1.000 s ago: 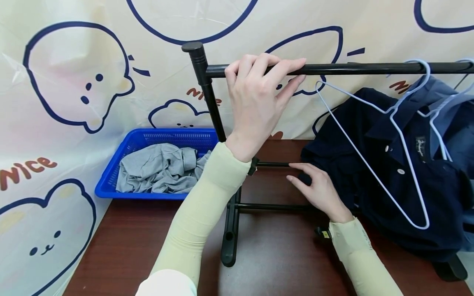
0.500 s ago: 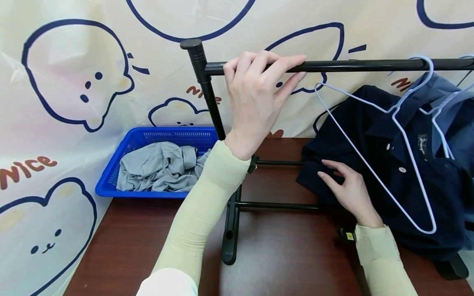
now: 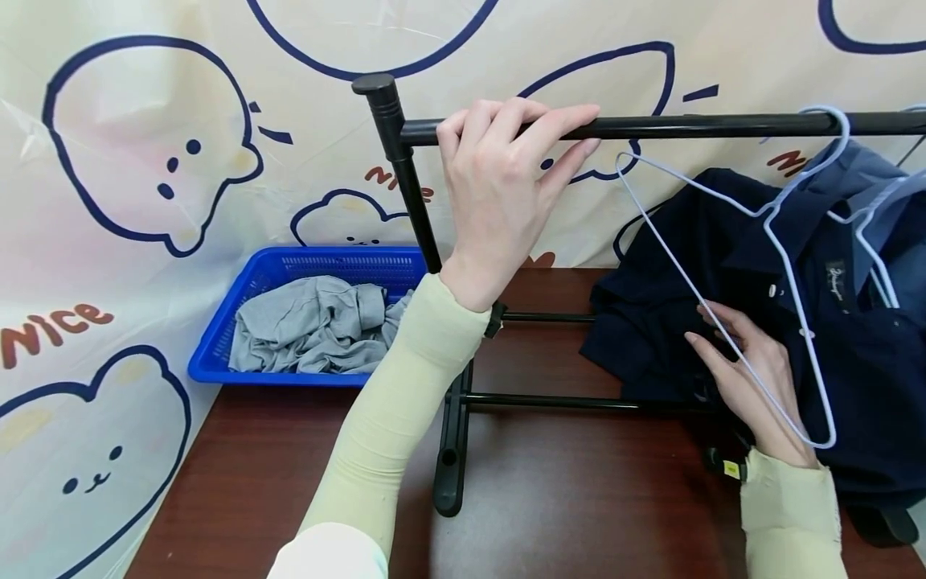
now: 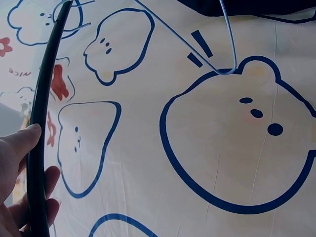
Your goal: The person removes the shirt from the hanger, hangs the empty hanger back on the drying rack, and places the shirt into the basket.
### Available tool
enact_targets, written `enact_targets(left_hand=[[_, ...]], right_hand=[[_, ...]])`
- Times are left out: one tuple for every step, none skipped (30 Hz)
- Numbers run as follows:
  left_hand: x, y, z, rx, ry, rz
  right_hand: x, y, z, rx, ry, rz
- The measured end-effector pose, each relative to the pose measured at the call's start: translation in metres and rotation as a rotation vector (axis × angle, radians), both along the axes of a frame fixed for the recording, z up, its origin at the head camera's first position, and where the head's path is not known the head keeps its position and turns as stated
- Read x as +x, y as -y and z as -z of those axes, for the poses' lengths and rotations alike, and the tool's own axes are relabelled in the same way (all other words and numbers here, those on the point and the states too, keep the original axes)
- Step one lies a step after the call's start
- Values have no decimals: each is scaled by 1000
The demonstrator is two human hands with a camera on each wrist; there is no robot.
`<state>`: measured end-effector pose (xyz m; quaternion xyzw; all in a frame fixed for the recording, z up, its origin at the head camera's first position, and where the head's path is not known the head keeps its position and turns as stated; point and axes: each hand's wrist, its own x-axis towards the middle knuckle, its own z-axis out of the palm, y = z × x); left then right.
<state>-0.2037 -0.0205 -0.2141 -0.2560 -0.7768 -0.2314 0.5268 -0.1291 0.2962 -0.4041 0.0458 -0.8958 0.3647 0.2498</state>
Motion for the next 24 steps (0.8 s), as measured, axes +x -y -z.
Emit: enact_targets(left_hand=[[0,0,0,2,-1,-1],[0,0,0,2,0,-1],[0,0,0,2,0,-1],[0,0,0,0,2,-3],[0,0,0,1,3,-1],[0,0,0,1,4,0],[0,0,0,0,6,1],[0,0,1,1,5,2],[0,0,1,2,5,4],[0,0,1,4,4,6],[-1,0,1,6,-2,8],[-1,0,1,7,-3,9],[-1,0,1,8,-9,11],[-1,-1,1,10,-16,13],[-1,-1,1,11,-17,15],[-1,-1,1,13,-18,17],[-1,-1,1,14,-20,17],[-1,-1,1,16,-20,18],[-1,-1,1,17,-21,18],[-1,-1,1,17,-22,17],[-2,-1,1,18,-26,16],[-2,-1,1,19,-32,15],[-2,-1,1,21,-41,15],[-2,-1,1,22,-50,15]], right_hand=[[2,-2,-2,2,14,9],[5,-4,-4,7,27,19],[8,-5,-6,11,40,25],[10,-6,-8,11,38,28],[12,-6,-10,2,24,23],[13,-7,-13,-13,6,11],[15,-7,-16,-16,-9,9],[17,-7,-19,-20,-21,9],[19,-8,-23,-25,-33,10],[21,-8,-27,-26,-48,15],[23,-9,-30,-18,-62,21],[26,-9,-34,-8,-75,35],[28,-9,-37,1,-88,50],[30,-10,-40,7,-99,70],[32,-10,-43,11,-110,93],[34,-10,-46,14,-120,111],[35,-10,-48,16,-139,120],[37,-10,-51,17,-149,134],[39,-9,-53,18,-159,146],[40,-9,-56,20,-175,151],[41,-9,-59,19,-201,146],[42,-10,-62,25,-230,135],[44,-10,-65,40,-258,130],[45,-9,-69,34,-281,134]])
